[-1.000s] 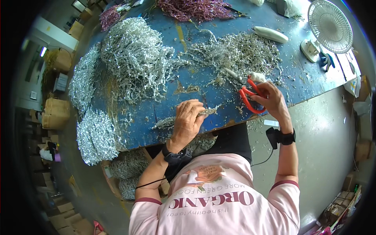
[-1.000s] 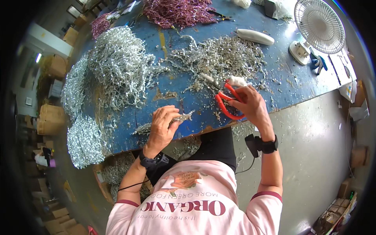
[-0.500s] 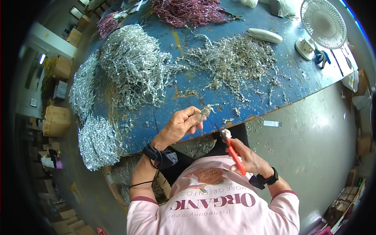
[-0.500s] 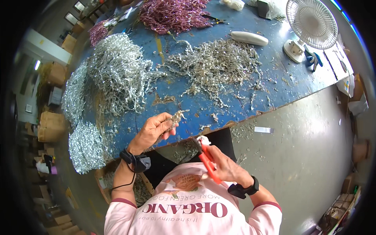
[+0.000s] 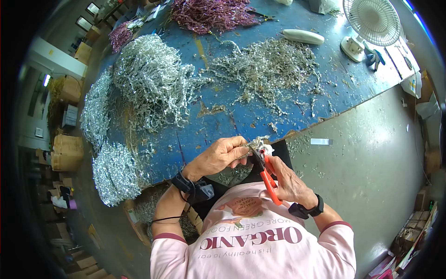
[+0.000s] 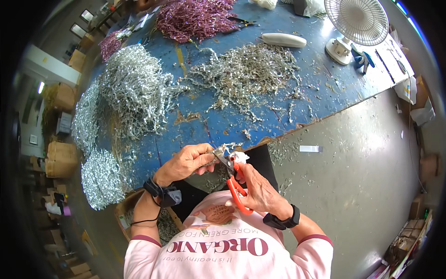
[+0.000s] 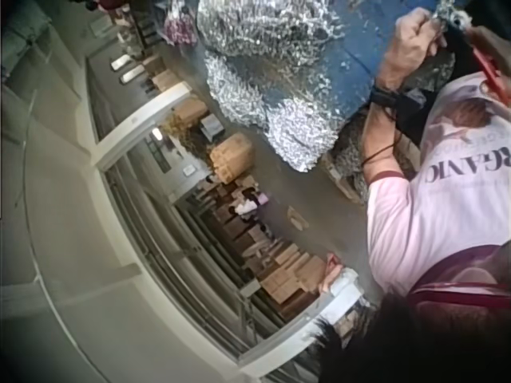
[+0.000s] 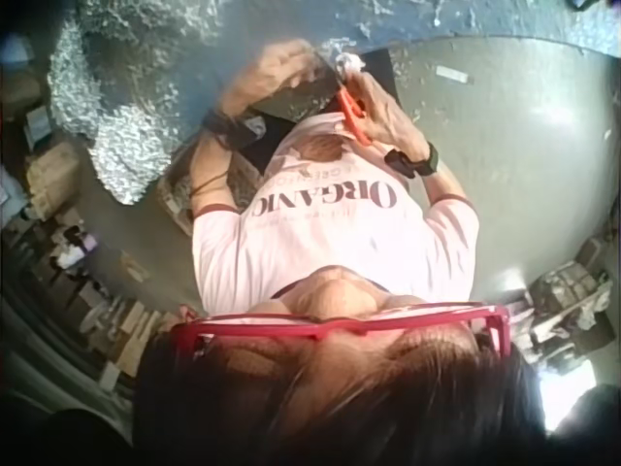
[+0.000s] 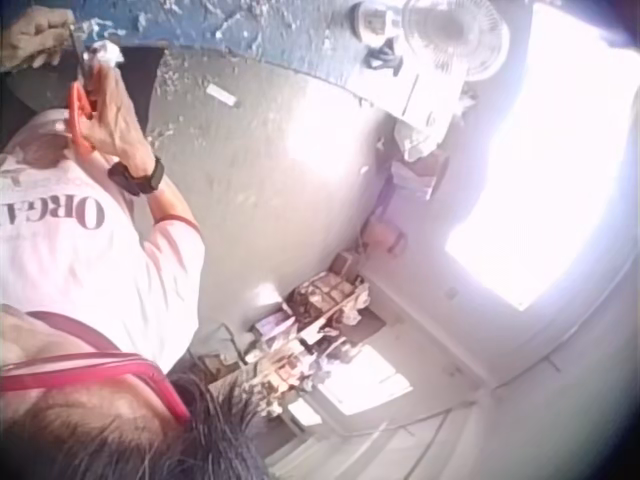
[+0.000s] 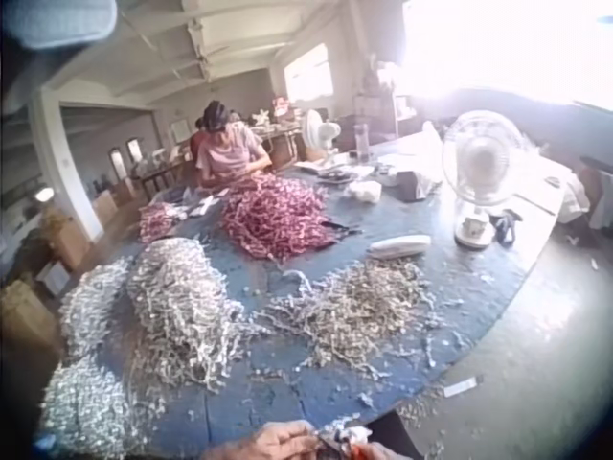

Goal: Cutting and preparing decorative tinsel strips using scissors in a manufacturing workshop.

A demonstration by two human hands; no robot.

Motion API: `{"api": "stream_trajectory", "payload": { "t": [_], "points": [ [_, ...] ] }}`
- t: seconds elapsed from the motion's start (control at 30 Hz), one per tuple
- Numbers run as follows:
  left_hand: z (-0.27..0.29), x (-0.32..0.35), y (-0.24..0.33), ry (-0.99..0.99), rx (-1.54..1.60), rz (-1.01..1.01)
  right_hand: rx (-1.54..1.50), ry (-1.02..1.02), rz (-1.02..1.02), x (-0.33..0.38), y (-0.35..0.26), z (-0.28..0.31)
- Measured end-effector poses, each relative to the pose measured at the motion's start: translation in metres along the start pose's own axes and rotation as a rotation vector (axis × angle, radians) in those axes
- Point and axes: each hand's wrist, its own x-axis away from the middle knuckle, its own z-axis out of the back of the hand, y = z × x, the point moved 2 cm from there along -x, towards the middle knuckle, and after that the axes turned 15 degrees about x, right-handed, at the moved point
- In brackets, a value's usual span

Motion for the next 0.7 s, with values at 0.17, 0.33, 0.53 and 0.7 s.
{"api": "stream_trajectory", "payload": {
  "t": [0.17, 0.33, 0.53, 0.7],
  "points": [
    [0.001, -0.009, 0.000, 0.045, -0.254, -0.016, -0.076, 0.012, -0.169, 0.001, 0.006, -0.007],
    [-0.001, -0.011, -0.001, 0.050, -0.264, -0.026, -0.101, 0.103, -0.199, 0.004, 0.013, -0.011],
    [0.005, -0.012, -0.010, 0.085, -0.151, -0.032, -0.089, 0.169, -0.165, 0.003, 0.023, -0.014],
    [0.010, -0.006, -0.013, 0.092, 0.012, -0.042, -0.055, 0.017, -0.130, 0.001, 0.016, -0.007]
  ]
}}
